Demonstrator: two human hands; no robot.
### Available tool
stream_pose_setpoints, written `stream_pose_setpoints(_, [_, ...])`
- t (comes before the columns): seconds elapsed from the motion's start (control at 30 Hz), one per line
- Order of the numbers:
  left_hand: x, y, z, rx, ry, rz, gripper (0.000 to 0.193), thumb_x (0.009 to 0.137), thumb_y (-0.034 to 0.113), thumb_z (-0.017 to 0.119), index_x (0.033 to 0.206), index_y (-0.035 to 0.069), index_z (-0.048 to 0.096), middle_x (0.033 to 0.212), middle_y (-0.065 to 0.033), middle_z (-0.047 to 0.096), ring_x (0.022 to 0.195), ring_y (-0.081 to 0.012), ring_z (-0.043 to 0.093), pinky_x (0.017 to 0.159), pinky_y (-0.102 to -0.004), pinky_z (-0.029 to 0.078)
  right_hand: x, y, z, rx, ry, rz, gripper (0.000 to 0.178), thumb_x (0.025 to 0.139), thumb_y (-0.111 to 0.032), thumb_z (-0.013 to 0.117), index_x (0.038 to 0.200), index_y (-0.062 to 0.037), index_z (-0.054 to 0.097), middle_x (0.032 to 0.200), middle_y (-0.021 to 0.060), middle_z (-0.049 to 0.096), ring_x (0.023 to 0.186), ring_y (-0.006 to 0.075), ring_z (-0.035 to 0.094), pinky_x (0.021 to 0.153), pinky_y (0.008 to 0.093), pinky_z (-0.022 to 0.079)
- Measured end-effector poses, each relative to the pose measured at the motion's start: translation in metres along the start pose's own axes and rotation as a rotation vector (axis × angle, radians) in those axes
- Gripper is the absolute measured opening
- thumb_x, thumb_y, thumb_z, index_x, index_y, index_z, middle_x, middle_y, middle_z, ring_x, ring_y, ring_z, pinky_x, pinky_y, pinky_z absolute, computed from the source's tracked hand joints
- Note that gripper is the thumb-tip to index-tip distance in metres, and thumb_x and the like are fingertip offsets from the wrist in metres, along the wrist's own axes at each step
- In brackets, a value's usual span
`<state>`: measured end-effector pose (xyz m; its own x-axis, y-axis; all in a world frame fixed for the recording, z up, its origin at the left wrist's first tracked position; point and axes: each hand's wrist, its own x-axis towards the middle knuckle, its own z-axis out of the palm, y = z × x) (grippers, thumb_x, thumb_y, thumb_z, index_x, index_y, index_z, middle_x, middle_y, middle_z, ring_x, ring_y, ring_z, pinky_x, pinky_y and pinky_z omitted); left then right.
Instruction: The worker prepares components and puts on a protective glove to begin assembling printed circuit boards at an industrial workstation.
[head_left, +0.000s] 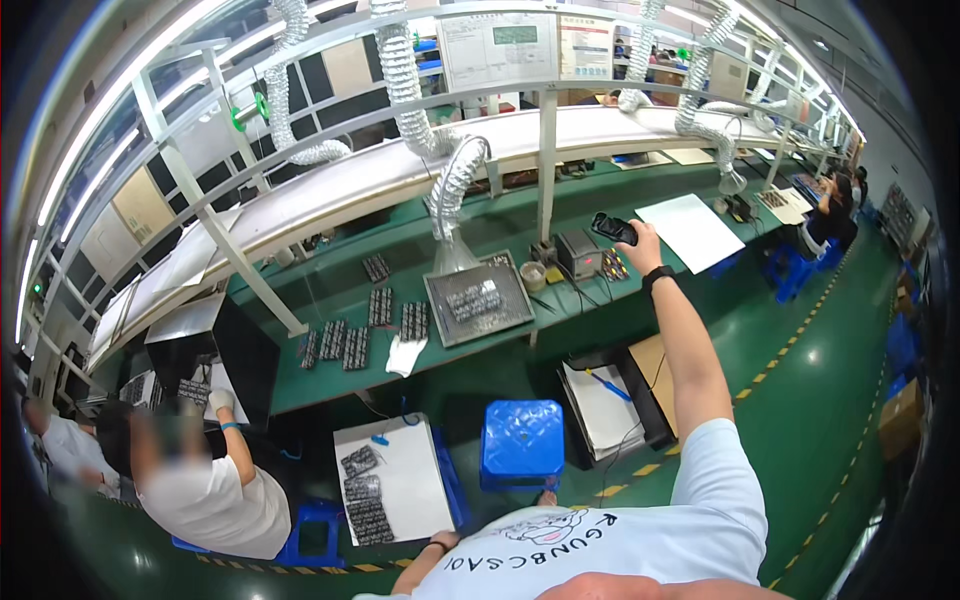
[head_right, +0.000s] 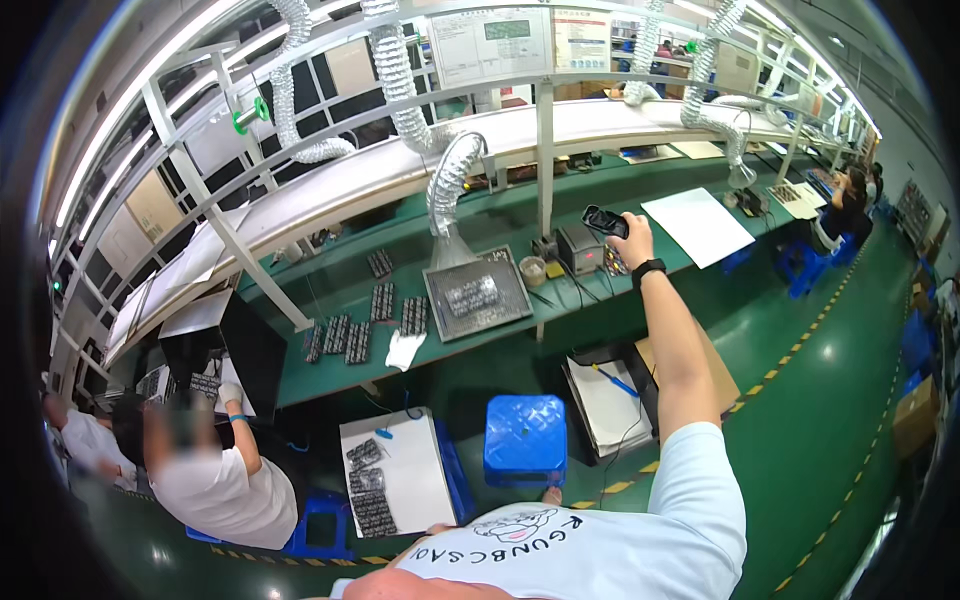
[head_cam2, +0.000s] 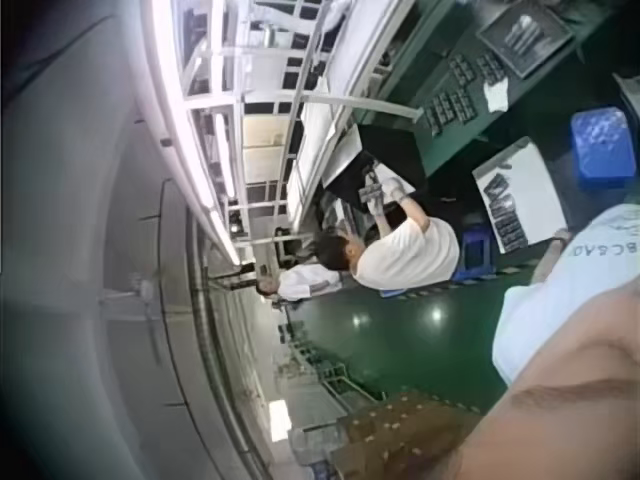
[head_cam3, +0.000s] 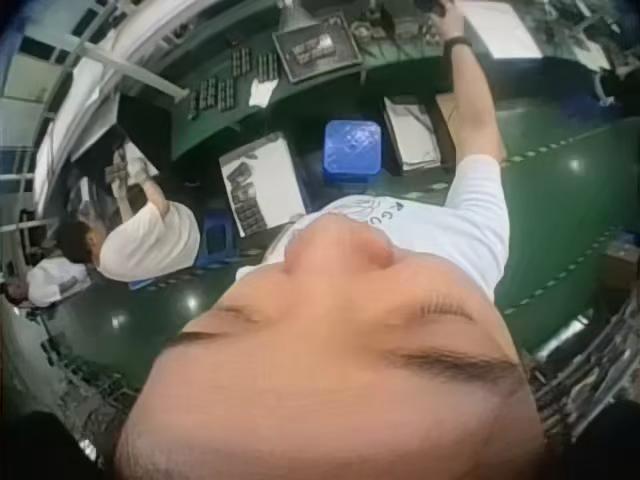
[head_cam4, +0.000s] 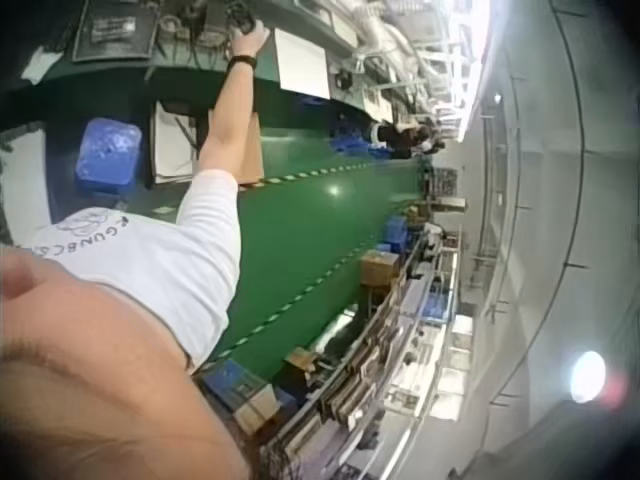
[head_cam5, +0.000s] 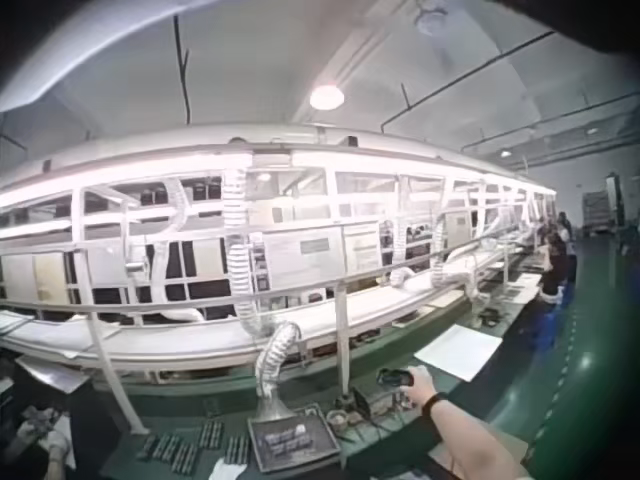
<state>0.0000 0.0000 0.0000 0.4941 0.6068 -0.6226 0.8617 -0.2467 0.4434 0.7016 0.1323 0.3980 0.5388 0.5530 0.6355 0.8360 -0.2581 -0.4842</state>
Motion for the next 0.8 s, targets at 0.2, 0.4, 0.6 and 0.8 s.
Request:
stream_pose_setpoints(0.2, [0.081,0.143,-0.082,-0.506,0.392,0.259,0.033,0.089,0.028,0.069,0.115,0.006,0.068,0.098,-0.0152,0.073,0.090,-0.0248,0.071,0.082,-0.0346,0.056,0.084,0.016,0.088,-0.032,0.118,0.031,0.062,0.060,-0.024,0.088,0.112,-0.0015,0.063,0.108,0.0201,0.060,0.103,0.0400,0.059,0.091,0.0444,0.049])
stream_pose_setpoints(0.4, [0.094,0.086,-0.082,-0.280,0.120,0.149,0.041,0.089,0.041,0.066,0.112,0.008,0.070,0.109,-0.0155,0.071,0.103,-0.0300,0.068,0.090,-0.0379,0.053,0.168,-0.032,0.143,-0.055,0.077,0.030,0.059,0.063,-0.027,0.087,0.111,-0.0006,0.064,0.107,0.0221,0.063,0.104,0.0399,0.059,0.092,0.0455,0.049])
stream_pose_setpoints(0.6, [0.010,-0.023,-0.078,0.403,-0.151,-0.264,0.042,0.092,0.041,0.051,0.113,0.010,0.071,0.121,-0.0144,0.067,0.109,-0.0338,0.065,0.095,-0.0461,0.051,0.231,-0.054,0.197,-0.009,0.063,-0.023,0.044,0.067,-0.028,0.083,0.096,0.0016,0.067,0.097,0.0237,0.065,0.096,0.0418,0.062,0.088,0.0474,0.051])
stream_pose_setpoints(0.8, [-0.089,0.002,-0.038,-0.438,0.380,-1.248,0.032,0.078,0.032,0.073,0.100,0.008,0.076,0.105,-0.0139,0.073,0.105,-0.0268,0.068,0.099,-0.0394,0.051,0.283,-0.072,0.264,0.062,-0.220,0.095,0.049,0.074,-0.024,0.080,0.109,0.0059,0.064,0.116,0.0284,0.060,0.109,0.0413,0.061,0.094,0.0441,0.052])
